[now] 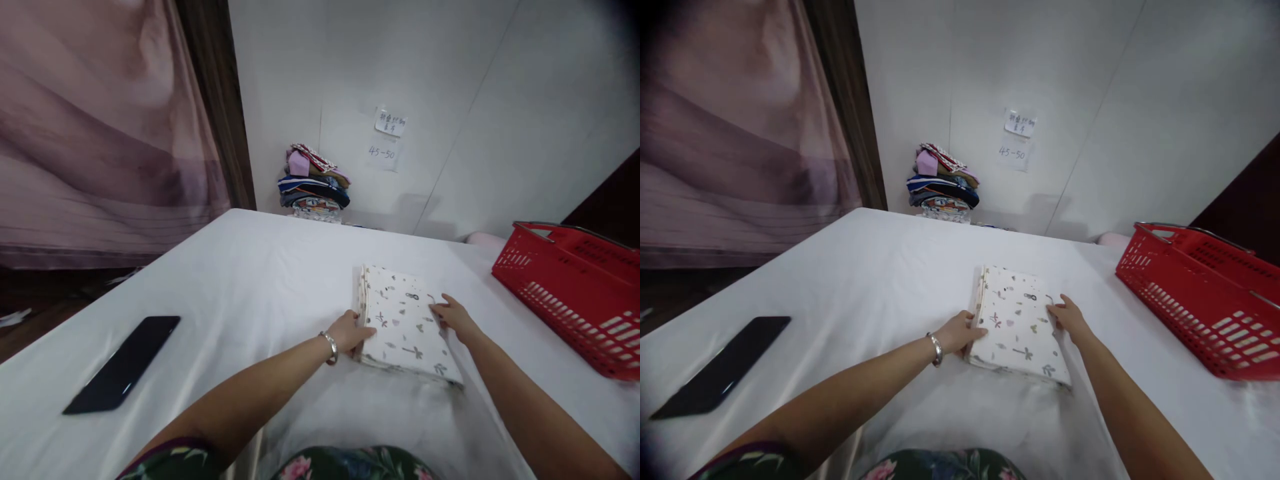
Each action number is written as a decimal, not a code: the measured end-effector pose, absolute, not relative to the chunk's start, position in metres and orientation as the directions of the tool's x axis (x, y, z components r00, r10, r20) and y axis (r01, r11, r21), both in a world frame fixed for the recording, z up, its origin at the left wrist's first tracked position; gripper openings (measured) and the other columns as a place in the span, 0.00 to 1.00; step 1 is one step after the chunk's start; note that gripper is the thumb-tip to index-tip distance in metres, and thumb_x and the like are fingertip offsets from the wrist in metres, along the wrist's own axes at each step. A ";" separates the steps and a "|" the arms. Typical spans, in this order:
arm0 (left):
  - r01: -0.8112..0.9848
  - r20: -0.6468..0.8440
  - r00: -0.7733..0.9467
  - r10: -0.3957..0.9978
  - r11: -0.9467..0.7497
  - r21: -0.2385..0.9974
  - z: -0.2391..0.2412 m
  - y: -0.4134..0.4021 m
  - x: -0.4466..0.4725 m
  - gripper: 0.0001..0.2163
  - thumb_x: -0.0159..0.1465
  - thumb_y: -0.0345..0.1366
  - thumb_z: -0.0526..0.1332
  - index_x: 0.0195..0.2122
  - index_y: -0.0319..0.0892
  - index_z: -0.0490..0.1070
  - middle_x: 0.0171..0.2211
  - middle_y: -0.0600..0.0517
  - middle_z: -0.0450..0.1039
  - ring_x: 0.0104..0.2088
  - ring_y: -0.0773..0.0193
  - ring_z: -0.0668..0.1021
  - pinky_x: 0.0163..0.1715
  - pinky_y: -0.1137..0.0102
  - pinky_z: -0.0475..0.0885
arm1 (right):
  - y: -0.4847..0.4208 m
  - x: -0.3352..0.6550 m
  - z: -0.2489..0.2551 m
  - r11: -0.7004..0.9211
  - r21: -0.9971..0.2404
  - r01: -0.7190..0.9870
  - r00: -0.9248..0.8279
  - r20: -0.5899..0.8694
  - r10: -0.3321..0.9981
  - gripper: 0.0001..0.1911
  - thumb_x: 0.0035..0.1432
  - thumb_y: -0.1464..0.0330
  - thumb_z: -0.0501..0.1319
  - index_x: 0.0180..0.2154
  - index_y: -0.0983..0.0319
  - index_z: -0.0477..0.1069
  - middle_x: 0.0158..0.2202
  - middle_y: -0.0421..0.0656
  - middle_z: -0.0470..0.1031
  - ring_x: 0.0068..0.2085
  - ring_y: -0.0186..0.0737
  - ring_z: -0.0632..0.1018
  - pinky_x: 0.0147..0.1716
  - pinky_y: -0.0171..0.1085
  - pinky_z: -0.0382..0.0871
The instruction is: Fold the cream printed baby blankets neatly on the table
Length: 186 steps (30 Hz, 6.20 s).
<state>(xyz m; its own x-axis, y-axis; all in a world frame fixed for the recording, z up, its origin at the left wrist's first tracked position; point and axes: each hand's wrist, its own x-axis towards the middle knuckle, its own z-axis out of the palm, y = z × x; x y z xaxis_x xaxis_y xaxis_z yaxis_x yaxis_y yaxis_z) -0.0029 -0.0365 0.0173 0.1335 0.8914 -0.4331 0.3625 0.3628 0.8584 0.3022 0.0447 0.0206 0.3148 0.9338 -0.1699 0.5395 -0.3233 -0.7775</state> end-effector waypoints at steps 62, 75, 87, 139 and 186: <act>0.312 -0.395 0.216 0.893 0.320 0.895 0.009 0.023 -0.017 0.06 0.58 0.33 0.59 0.34 0.36 0.69 0.29 0.49 0.75 0.22 0.71 0.76 0.19 0.79 0.68 | -0.071 0.133 0.052 0.282 -0.328 0.902 -0.323 -0.078 0.943 0.30 0.52 0.50 0.56 0.52 0.60 0.61 0.42 0.47 0.70 0.40 0.44 0.71 0.33 0.36 0.59; 0.415 -0.462 0.411 0.785 0.290 0.862 0.008 0.010 -0.026 0.11 0.57 0.41 0.60 0.28 0.37 0.69 0.25 0.48 0.76 0.18 0.69 0.74 0.14 0.78 0.60 | -0.093 0.161 0.025 0.435 -0.518 0.736 -0.361 0.242 0.900 0.19 0.54 0.58 0.59 0.45 0.59 0.66 0.43 0.47 0.70 0.44 0.43 0.71 0.42 0.40 0.66; 0.483 -0.462 0.513 0.724 0.201 0.852 0.001 0.009 -0.027 0.07 0.52 0.38 0.61 0.27 0.38 0.68 0.21 0.50 0.74 0.16 0.69 0.72 0.13 0.78 0.57 | -0.099 0.152 0.021 0.387 -0.570 0.725 -0.267 0.285 0.921 0.14 0.60 0.60 0.52 0.37 0.60 0.72 0.38 0.46 0.71 0.40 0.42 0.71 0.40 0.39 0.67; 0.549 -0.339 -0.068 0.938 0.319 0.772 0.036 -0.003 -0.040 0.31 0.53 0.43 0.63 0.56 0.36 0.58 0.42 0.43 0.73 0.39 0.58 0.76 0.36 0.70 0.69 | -0.087 0.243 0.014 -0.181 -0.833 0.523 0.190 -0.093 0.977 0.33 0.54 0.55 0.57 0.58 0.61 0.56 0.44 0.48 0.70 0.32 0.37 0.73 0.27 0.34 0.68; 0.266 -0.312 0.009 0.950 0.298 0.917 0.024 0.046 -0.005 0.10 0.54 0.33 0.60 0.38 0.37 0.72 0.30 0.49 0.75 0.27 0.68 0.75 0.22 0.78 0.65 | 0.022 0.139 0.054 0.156 -0.506 0.848 -0.180 0.000 0.984 0.34 0.49 0.54 0.59 0.55 0.63 0.61 0.44 0.48 0.72 0.41 0.44 0.74 0.40 0.40 0.67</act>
